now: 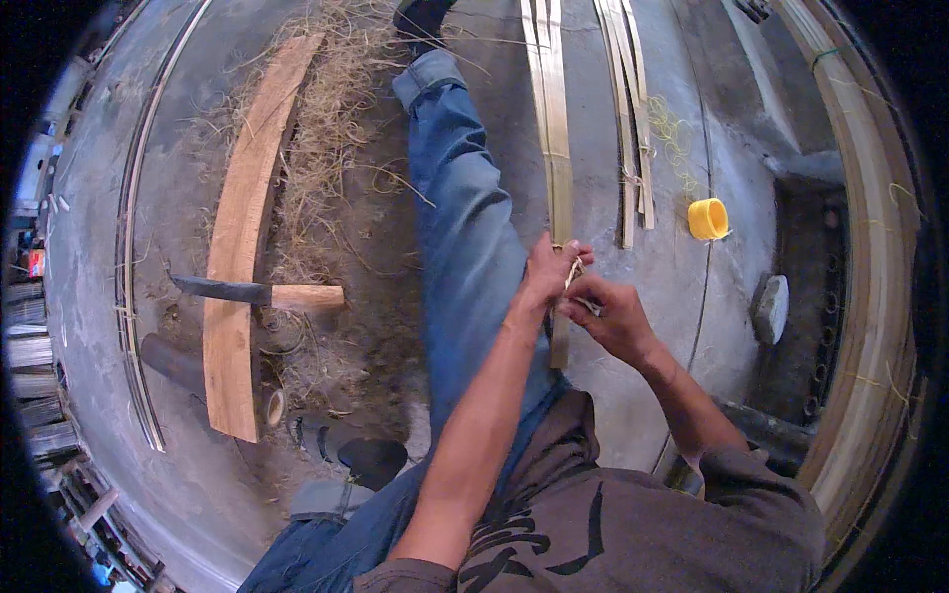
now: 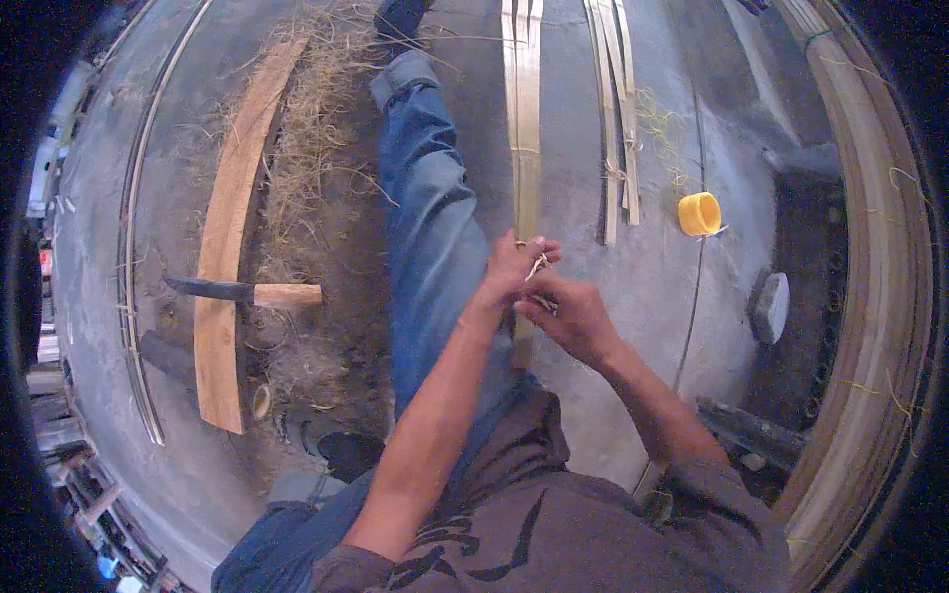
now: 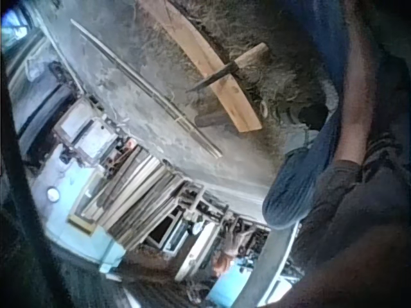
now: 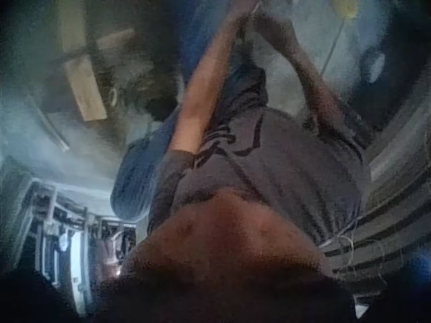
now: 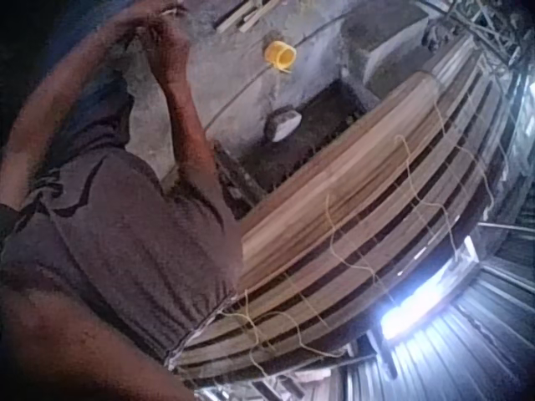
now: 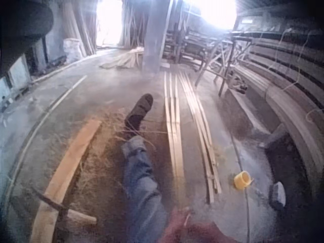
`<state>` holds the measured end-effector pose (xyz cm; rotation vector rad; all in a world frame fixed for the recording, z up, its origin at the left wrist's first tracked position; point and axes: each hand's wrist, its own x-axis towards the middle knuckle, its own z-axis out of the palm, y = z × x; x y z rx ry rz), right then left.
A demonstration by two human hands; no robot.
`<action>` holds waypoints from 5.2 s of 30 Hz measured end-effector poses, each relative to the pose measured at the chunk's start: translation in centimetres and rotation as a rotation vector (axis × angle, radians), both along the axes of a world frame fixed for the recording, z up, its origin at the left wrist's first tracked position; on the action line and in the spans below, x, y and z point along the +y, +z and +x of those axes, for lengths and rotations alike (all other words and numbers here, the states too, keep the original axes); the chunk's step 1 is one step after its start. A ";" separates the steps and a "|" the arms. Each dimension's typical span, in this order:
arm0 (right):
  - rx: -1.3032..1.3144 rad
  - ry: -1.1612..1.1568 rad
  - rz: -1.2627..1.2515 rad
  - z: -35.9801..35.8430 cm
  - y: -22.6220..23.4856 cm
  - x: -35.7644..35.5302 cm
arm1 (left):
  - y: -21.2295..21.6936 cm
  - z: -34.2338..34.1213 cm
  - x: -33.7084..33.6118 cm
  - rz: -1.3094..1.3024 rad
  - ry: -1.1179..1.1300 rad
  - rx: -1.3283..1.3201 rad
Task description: The person sits on the floor and uses a curved blade to shave thin strips from a wooden plank, producing long flexible slivers. The person then ties the slivers together with string.
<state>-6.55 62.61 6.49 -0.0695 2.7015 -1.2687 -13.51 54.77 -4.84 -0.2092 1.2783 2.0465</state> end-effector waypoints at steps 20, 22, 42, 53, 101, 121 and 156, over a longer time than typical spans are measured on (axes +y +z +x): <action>-0.008 -0.352 0.307 -2.0 -1.8 0.6 | -1.4 0.1 -0.4 0.369 -0.096 -0.185; 0.013 -0.339 0.358 -2.3 -1.6 0.1 | -2.6 -0.2 -0.4 0.364 -0.102 -0.208; 0.237 -0.178 0.621 -2.2 -0.1 0.6 | 2.4 -0.6 -1.7 0.304 -0.269 -0.222; 0.287 -0.363 0.495 -2.0 -1.1 -0.3 | 1.4 -0.6 -1.9 0.349 -0.174 -0.330; 0.193 -0.408 0.354 -1.8 -1.7 -1.0 | 0.9 -0.5 -1.7 0.287 -0.208 -0.125; 0.141 -0.529 0.176 -2.0 -1.6 -0.4 | 2.7 -0.5 -1.9 0.226 -0.210 -0.147; 0.120 -0.373 0.392 -3.9 -1.3 1.1 | 2.7 -0.7 -1.8 0.192 -0.295 -0.130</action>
